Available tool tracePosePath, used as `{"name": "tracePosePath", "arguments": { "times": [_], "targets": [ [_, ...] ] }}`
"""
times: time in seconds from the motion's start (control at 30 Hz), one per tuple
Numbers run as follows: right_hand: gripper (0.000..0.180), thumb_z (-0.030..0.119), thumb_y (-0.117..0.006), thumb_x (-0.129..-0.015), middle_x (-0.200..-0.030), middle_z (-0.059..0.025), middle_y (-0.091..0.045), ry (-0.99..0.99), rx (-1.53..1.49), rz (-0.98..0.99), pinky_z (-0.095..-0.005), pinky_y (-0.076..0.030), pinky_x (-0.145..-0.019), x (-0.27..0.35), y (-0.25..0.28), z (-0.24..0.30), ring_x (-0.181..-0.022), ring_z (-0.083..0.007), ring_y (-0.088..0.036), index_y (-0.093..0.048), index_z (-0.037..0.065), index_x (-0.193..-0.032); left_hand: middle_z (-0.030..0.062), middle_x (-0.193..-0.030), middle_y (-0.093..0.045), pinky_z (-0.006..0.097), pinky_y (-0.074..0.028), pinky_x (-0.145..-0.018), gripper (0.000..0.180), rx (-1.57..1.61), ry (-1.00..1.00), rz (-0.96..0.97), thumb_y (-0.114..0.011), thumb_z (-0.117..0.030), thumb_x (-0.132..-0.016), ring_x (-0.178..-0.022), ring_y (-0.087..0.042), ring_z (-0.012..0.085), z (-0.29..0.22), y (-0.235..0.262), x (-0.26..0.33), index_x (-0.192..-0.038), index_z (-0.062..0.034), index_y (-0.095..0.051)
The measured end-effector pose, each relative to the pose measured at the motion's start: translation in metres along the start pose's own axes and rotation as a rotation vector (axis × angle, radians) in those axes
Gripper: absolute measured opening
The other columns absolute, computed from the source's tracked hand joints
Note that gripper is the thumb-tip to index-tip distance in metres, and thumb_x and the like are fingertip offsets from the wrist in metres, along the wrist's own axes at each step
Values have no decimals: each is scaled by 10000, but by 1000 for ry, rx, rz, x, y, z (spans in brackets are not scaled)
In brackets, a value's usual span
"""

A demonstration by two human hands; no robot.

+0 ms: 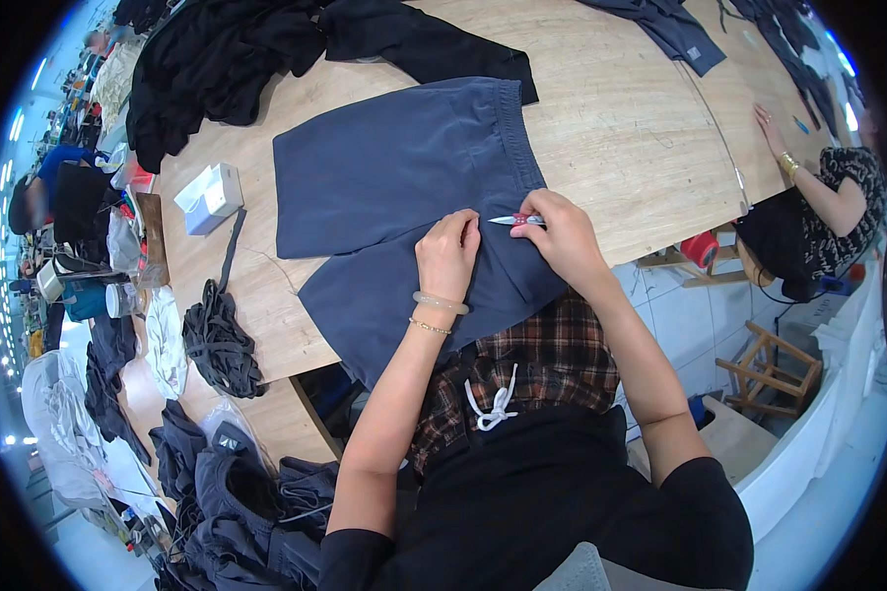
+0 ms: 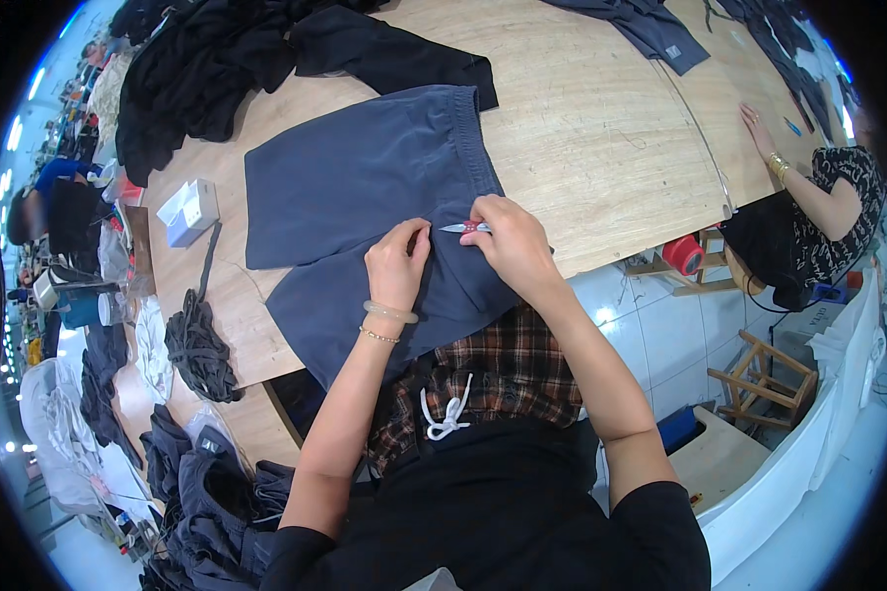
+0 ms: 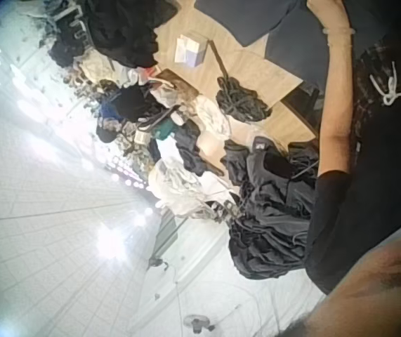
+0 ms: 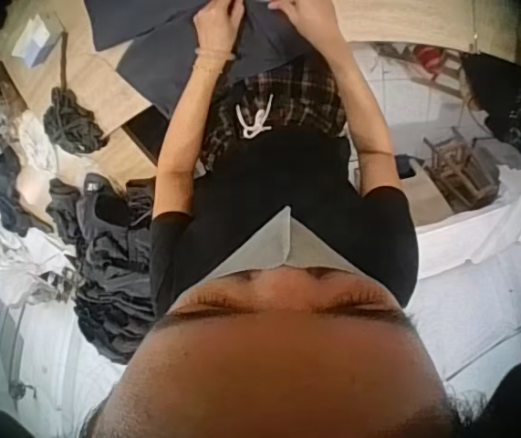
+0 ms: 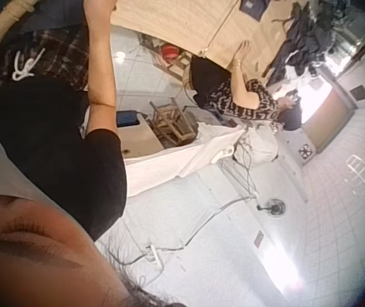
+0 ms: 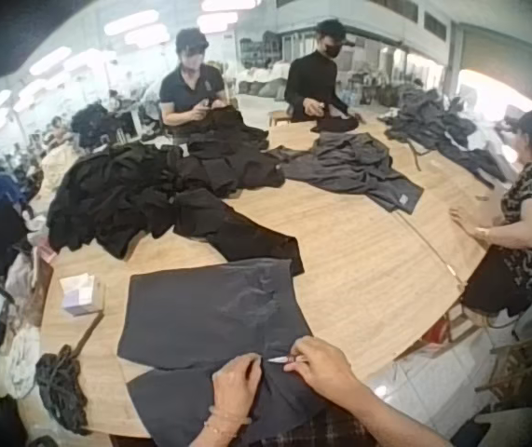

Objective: The person uses small scissors to trim loose threads and excess fabric from the waistbands and seams of dark-colored pants. The person handles the garments one at a time, folding and unfolding them to access different areas for trimming.

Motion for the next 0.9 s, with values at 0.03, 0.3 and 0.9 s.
{"name": "tracePosePath", "arguments": {
  "times": [0.03, 0.3, 0.9],
  "targets": [
    [255, 133, -781, -792, -906, -127, -650, 20, 25, 0, -422, -501, -770, -2, -3, 3, -900, -337, -640, -592, 13, -915, 128, -856, -730, 345, -556, -652, 71, -1, 3, -2, -710, -60, -891, -707, -721, 278, 1, 0, 0, -952, -23, -711],
    [239, 127, -769, -793, -888, -112, -624, 109, 127, 6, -432, -497, -776, -10, -10, 10, -893, -321, -618, -579, 21, -891, 129, -838, -728, 344, -553, -646, 74, 13, 9, -6, -718, -73, -891, -692, -716, 275, 1, 1, -1, -953, -32, -718],
    [223, 211, -660, -1003, -997, -126, -669, -343, -1267, -120, -321, -580, -761, 13, 31, -38, -952, -213, -683, -558, 30, -1084, 157, -1253, -681, 429, -502, -991, 277, 48, 242, 34, -549, -105, -1016, -1155, -656, 326, 3, 47, 42, -1272, -16, -605]
  ]
}}
Point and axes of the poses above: each hand's wrist, its own x-axis away from the middle knuckle, its own y-axis out of the back of the hand, z = x × y, the point moved 6 cm from there along -x, towards the middle knuckle
